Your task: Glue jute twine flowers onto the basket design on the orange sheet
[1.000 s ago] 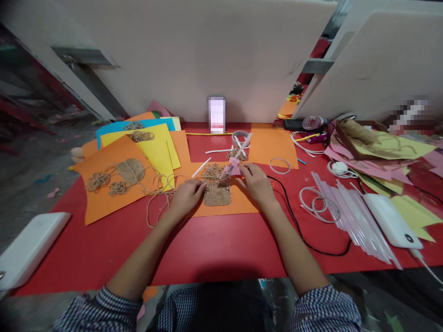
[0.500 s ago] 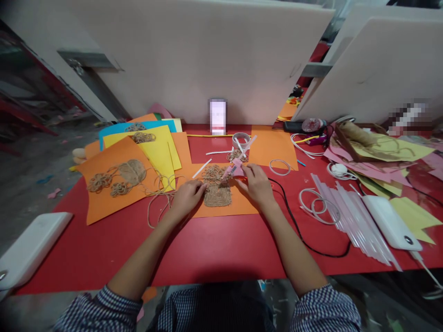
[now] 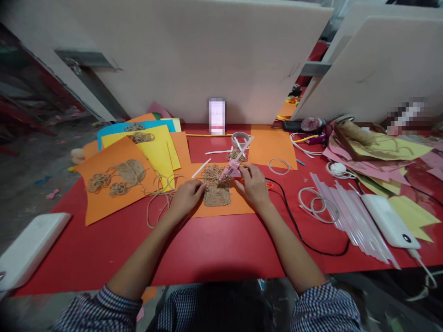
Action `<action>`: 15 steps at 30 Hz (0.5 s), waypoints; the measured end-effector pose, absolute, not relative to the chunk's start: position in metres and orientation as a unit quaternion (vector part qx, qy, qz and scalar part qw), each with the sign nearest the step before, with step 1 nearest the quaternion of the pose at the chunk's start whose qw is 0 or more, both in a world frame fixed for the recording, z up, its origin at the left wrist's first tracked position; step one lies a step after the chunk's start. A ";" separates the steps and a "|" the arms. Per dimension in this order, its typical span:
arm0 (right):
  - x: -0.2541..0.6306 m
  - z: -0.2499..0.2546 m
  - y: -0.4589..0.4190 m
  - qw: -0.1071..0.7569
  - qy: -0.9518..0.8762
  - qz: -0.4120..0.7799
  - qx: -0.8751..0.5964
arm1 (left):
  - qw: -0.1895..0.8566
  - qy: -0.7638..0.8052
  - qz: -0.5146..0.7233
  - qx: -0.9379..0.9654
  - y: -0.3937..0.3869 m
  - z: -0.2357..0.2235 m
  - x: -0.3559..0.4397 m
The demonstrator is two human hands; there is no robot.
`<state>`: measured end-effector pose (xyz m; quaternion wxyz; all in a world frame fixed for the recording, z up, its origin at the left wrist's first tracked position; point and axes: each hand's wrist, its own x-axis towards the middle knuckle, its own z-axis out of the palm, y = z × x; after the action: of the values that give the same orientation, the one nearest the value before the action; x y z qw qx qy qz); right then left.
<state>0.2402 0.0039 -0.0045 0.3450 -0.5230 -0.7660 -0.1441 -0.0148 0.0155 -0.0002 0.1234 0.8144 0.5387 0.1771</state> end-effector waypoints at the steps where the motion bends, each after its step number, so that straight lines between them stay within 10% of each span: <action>1: 0.240 -0.005 0.004 0.351 -0.765 -0.140 -0.522 | 0.123 0.539 0.176 0.815 0.016 0.000 -0.015; 15: 0.244 -0.009 0.007 0.332 -0.752 -0.114 -0.558 | 0.124 0.543 0.166 0.814 0.015 0.001 -0.015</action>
<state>0.2436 0.0068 -0.0085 0.3319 -0.5576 -0.7522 -0.1145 -0.0147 0.0153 0.0010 0.1236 0.8136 0.5432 0.1662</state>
